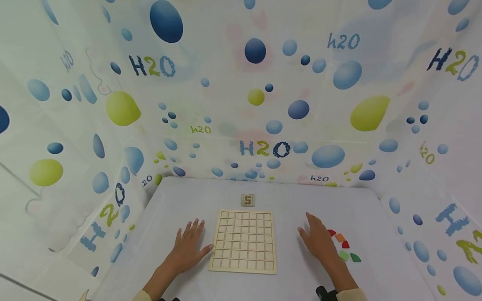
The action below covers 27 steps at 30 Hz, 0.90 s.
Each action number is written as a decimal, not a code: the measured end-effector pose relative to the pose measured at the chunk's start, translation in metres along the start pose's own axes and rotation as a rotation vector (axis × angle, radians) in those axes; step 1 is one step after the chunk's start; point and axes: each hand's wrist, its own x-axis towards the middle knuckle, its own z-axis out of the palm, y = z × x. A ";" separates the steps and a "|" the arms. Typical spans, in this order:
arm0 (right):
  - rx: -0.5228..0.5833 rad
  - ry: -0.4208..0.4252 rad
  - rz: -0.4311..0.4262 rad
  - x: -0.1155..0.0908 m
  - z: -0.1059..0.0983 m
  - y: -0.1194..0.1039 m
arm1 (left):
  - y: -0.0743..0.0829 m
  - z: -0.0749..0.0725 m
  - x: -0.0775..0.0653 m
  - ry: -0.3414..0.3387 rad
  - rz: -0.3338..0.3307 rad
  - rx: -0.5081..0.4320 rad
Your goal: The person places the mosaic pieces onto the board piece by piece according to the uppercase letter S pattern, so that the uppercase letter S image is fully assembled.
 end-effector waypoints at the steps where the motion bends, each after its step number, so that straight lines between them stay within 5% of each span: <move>1: 0.012 0.002 -0.006 0.001 -0.005 0.006 | 0.000 0.000 0.001 -0.002 0.008 0.006; 5: 0.091 -0.037 0.037 0.004 -0.024 0.029 | -0.001 0.001 0.001 -0.023 0.033 0.023; 13: 0.028 -0.050 0.103 0.005 -0.045 0.077 | -0.001 0.003 0.003 -0.097 0.081 -0.073; 19: 0.046 -0.133 0.134 0.005 -0.045 0.092 | -0.001 0.007 0.006 -0.125 0.110 -0.042; 27: 0.044 -0.116 0.136 0.006 -0.034 0.100 | -0.002 0.009 0.008 -0.170 0.117 -0.052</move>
